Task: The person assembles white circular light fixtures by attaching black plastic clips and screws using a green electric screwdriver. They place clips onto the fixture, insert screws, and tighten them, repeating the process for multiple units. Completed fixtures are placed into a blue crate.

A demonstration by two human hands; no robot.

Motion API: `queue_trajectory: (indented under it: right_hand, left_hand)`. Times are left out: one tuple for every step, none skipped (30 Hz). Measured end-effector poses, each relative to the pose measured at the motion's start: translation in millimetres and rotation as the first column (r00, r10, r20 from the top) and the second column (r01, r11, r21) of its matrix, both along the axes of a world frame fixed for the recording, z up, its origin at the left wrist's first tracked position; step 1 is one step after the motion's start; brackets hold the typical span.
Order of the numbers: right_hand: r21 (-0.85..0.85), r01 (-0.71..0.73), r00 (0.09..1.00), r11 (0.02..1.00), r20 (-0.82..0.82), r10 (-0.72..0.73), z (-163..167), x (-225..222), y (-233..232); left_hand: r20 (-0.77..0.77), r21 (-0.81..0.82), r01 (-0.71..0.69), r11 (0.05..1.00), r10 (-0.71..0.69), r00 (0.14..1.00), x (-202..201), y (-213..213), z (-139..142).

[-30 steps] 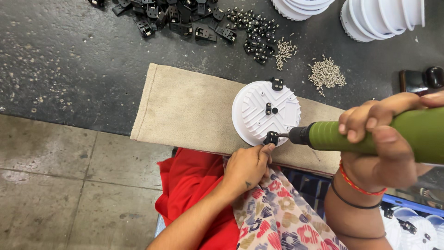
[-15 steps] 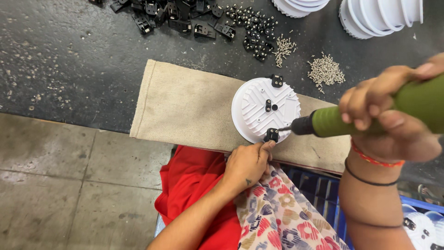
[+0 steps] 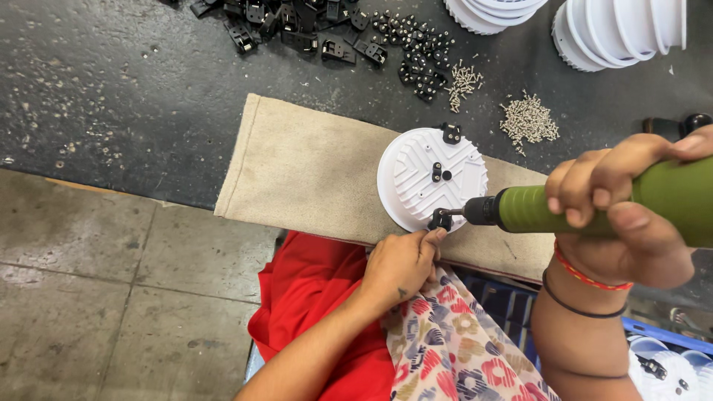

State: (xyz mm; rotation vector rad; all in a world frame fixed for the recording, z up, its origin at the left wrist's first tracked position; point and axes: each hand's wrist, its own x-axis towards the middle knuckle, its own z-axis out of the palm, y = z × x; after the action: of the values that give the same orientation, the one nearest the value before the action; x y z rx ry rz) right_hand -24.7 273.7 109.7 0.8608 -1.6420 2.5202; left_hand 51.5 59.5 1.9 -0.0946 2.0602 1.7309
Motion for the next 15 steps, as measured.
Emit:
queue_trajectory:
  right_hand:
    - [0.004,0.001,1.000,1.000,-0.003,-0.001,1,-1,-1]
    - [0.025,-0.005,1.000,1.000,-0.004,0.005,2,-1,-2]
    - [0.047,-0.011,1.000,0.999,-0.005,0.011,3,-1,-3]
    - [0.085,-0.024,1.000,0.996,-0.004,0.024,5,-1,-4]
    - [0.101,-0.058,0.998,0.993,-0.013,0.060,7,-4,-7]
    - [0.118,-0.092,0.995,0.989,-0.021,0.095,8,-6,-9]
    - [0.114,-0.144,0.988,0.983,-0.040,0.150,8,-11,-12]
    - [0.122,-0.195,0.977,0.973,-0.066,0.204,10,-18,-15]
    - [0.131,-0.244,0.962,0.961,-0.091,0.257,11,-26,-17]
    - [0.153,-0.288,0.944,0.945,-0.119,0.307,13,-34,-19]
    - [0.157,-0.307,0.937,0.939,-0.125,0.327,14,-38,-20]
    - [0.161,-0.326,0.929,0.932,-0.131,0.347,15,-42,-21]
    - [0.143,-0.321,0.934,0.936,-0.118,0.338,15,-44,-22]
    - [0.137,-0.322,0.934,0.937,-0.115,0.338,15,-46,-21]
    - [0.131,-0.324,0.934,0.937,-0.113,0.339,13,-48,-18]
  left_hand:
    - [-0.017,-0.017,0.003,1.000,-0.003,1.000,-1,1,0]
    - [-0.034,-0.034,0.006,0.999,-0.008,0.999,-1,1,-1]
    - [-0.038,-0.031,0.003,1.000,-0.004,0.999,0,1,-2]
    - [-0.042,-0.028,0.000,1.000,-0.001,0.999,0,2,-3]
    - [-0.046,-0.024,-0.003,1.000,0.002,0.999,0,2,-4]
    - [-0.059,-0.026,-0.006,1.000,0.005,0.998,1,3,-5]
    - [-0.073,-0.028,-0.007,1.000,0.005,0.997,1,2,-7]
    - [-0.090,-0.030,-0.010,1.000,0.007,0.996,1,3,-8]
    - [-0.093,-0.034,-0.013,0.999,0.010,0.996,1,3,-9]
    - [-0.095,-0.040,-0.015,0.999,0.011,0.995,1,3,-9]
    - [-0.097,-0.043,-0.018,0.999,0.014,0.995,1,3,-8]
    - [-0.102,-0.051,-0.019,0.999,0.014,0.995,1,3,-6]
    - [-0.109,-0.060,-0.022,0.998,0.015,0.994,1,3,-4]
    - [-0.116,-0.071,-0.025,0.997,0.017,0.993,0,3,-2]
    - [-0.107,-0.060,-0.027,0.998,0.021,0.994,0,1,1]
